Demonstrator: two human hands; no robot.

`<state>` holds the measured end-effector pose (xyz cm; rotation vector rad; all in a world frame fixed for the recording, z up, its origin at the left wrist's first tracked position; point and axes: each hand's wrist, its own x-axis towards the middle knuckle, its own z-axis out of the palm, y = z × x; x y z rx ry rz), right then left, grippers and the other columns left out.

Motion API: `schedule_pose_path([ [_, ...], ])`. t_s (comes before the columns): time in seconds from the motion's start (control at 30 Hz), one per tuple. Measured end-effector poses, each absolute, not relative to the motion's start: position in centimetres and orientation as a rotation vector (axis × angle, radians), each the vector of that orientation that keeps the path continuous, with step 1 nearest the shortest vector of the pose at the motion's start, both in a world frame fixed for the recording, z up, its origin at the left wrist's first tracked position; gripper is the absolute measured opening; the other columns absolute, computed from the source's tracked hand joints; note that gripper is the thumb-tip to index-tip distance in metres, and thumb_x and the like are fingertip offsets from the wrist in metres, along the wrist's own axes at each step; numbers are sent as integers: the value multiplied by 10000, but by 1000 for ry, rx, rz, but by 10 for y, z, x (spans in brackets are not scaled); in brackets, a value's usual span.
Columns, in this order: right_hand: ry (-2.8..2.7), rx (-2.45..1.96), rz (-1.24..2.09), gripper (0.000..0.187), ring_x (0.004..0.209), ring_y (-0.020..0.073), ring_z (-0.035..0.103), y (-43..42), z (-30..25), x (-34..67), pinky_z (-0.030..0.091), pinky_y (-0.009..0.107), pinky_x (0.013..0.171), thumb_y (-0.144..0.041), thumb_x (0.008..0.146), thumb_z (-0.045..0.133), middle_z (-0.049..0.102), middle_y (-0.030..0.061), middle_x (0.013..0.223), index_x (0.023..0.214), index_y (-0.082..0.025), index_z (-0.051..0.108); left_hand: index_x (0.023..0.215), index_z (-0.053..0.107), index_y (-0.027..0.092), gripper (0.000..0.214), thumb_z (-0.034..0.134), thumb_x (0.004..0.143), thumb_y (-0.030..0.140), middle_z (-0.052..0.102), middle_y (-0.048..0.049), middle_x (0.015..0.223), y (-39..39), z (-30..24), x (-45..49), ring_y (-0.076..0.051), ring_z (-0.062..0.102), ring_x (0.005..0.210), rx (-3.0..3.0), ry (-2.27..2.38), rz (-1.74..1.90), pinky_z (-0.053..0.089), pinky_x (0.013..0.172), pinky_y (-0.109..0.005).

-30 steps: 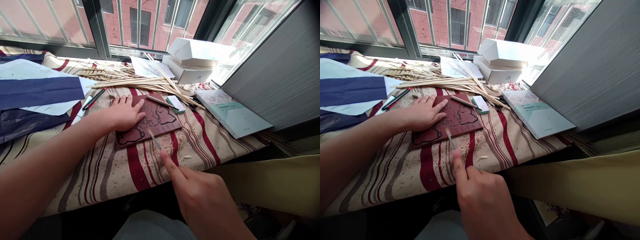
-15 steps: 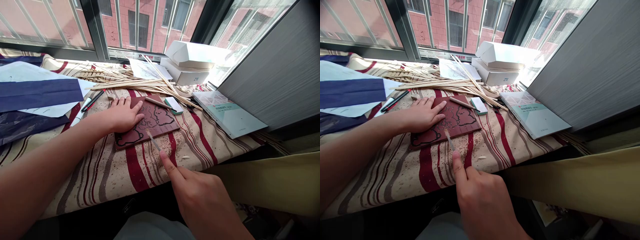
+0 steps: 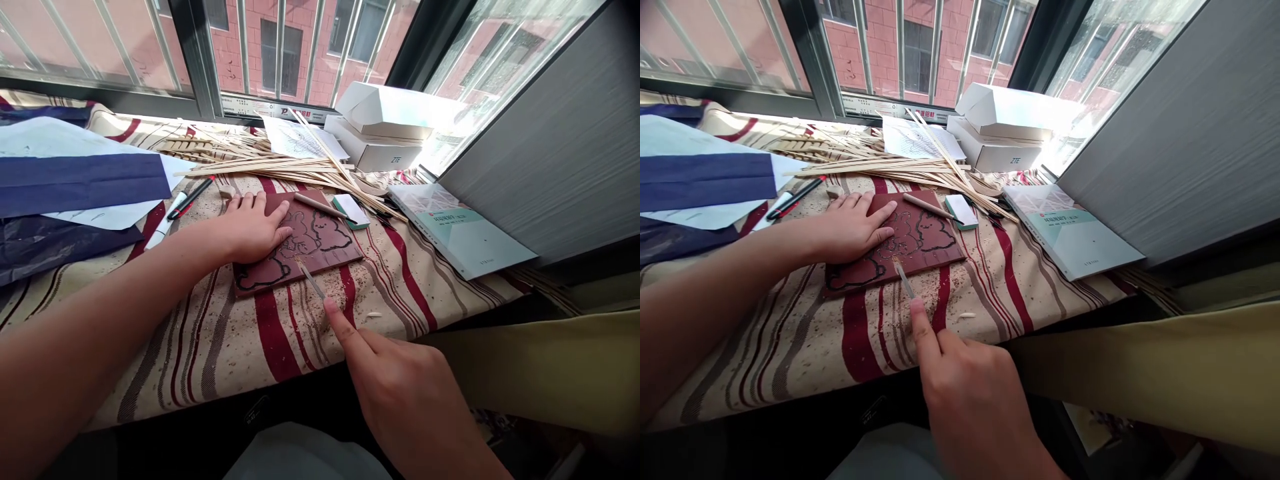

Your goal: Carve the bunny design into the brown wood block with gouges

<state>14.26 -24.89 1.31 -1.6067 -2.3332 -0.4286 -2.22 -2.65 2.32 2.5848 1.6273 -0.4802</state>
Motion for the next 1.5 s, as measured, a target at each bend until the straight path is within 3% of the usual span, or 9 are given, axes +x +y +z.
schedule_pose_path([
  [0.87, -2319, -1607, -446, 580, 406, 141, 552, -254, 4, 145, 333, 347, 426, 33, 919, 427, 607, -10, 577, 1368, -39, 787, 1810, 96, 280, 756, 170, 1145, 633, 149, -188, 1852, -25, 21, -24, -435, 132, 1743, 2608, 1606, -460, 170, 1409, -605],
  [1.17, -2414, -1596, -465, 565, 464, 149, 596, -258, 3, 142, 338, 345, 449, 6, 902, 472, 611, 11, 635, 1386, 8, 763, 1768, 296, 198, 938, 285, 1063, 817, 354, -243, 1741, -26, 15, -23, -470, 354, 1644, 2660, 1620, -224, 307, 1362, -573],
  [1.5, -2466, -1609, -512, 697, 471, 153, 590, -261, 6, 144, 330, 340, 452, 28, 794, 483, 588, 2, 639, 1450, 8, 716, 1721, 332, 123, 911, 340, 1081, 772, 310, -267, 1768, -26, 11, -19, -448, 276, 1693, 2695, 1571, -172, 249, 1396, -556],
])
